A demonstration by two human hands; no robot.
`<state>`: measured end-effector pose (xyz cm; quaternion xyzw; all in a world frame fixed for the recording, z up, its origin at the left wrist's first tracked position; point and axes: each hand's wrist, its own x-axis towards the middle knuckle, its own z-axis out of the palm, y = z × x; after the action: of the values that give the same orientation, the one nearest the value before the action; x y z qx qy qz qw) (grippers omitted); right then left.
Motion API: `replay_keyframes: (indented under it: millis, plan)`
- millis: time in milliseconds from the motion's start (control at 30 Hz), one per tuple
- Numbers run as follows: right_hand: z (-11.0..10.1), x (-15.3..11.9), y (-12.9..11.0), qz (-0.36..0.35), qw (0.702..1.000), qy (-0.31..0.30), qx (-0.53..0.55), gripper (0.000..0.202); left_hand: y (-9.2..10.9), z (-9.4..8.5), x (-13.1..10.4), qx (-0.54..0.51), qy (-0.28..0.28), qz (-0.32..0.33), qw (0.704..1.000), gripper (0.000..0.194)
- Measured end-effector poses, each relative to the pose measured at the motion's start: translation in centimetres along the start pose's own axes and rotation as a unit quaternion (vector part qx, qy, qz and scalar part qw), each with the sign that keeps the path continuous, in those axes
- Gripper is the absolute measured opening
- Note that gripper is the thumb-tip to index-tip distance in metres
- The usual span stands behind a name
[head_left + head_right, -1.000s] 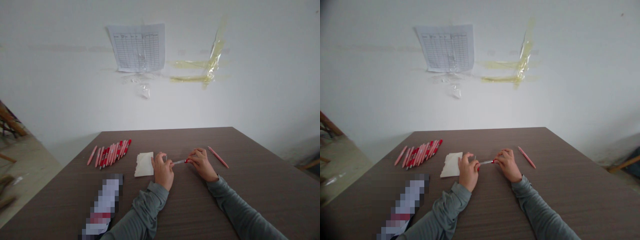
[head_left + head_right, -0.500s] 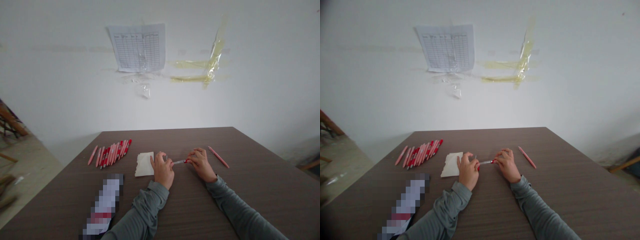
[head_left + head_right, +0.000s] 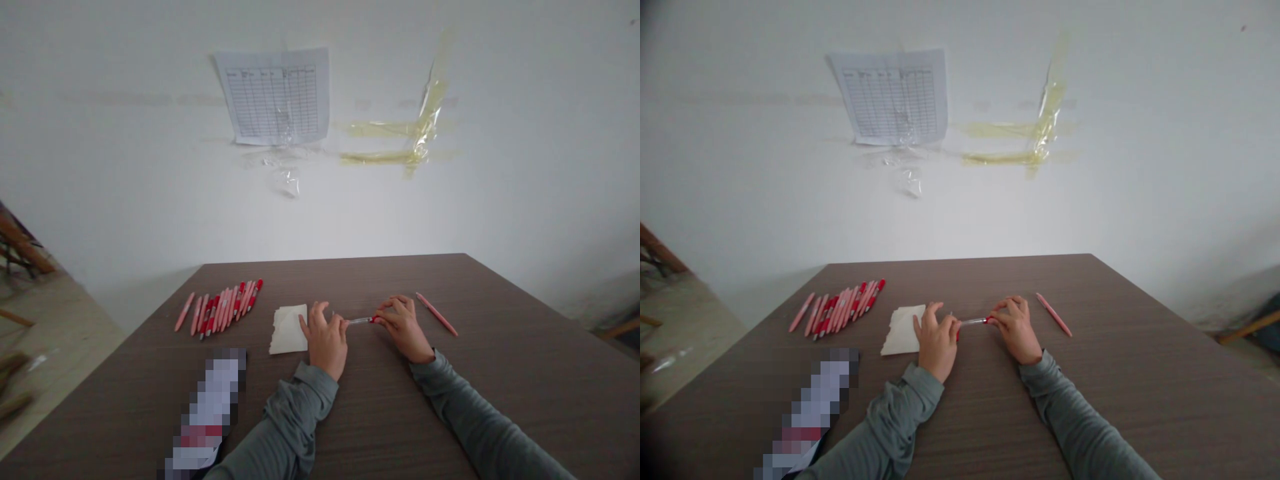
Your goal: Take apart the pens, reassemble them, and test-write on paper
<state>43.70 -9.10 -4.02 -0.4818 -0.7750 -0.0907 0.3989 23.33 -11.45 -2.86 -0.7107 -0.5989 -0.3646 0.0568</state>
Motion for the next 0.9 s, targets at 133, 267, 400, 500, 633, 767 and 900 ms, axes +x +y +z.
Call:
replay_keyframes:
  millis: [133,267,400,500,633,767,900]
  plan:
    - [0.0,-0.1,0.4,0.014,1.0,0.0,0.01,0.02,0.0,-0.1,0.0,-0.013,-0.003,0.006,1.0,0.021]
    - [0.0,-0.1,0.6,0.022,1.0,-0.004,0.016,0.021,0.0,-0.1,0.1,-0.008,-0.005,0.012,1.0,0.016]
    - [0.1,-0.2,0.7,0.023,1.0,-0.009,0.011,0.02,-0.1,-0.1,0.1,-0.002,-0.007,0.008,1.0,0.015]
    - [0.0,-0.2,0.6,0.025,1.0,-0.012,0.009,0.02,-0.2,0.0,0.0,0.003,-0.008,0.004,1.0,0.021]
    - [0.0,-0.2,0.7,0.031,0.999,-0.015,0.019,0.021,-0.2,0.1,0.0,0.007,-0.015,0.0,1.0,0.026]
    - [-0.1,-0.2,0.9,0.032,0.999,-0.014,0.017,0.022,-0.3,0.2,0.0,-0.004,-0.011,0.003,1.0,0.023]
    - [-0.1,-0.2,1.2,0.03,0.999,-0.013,0.013,0.021,-0.3,0.2,0.0,-0.02,-0.015,0.018,1.0,0.019]
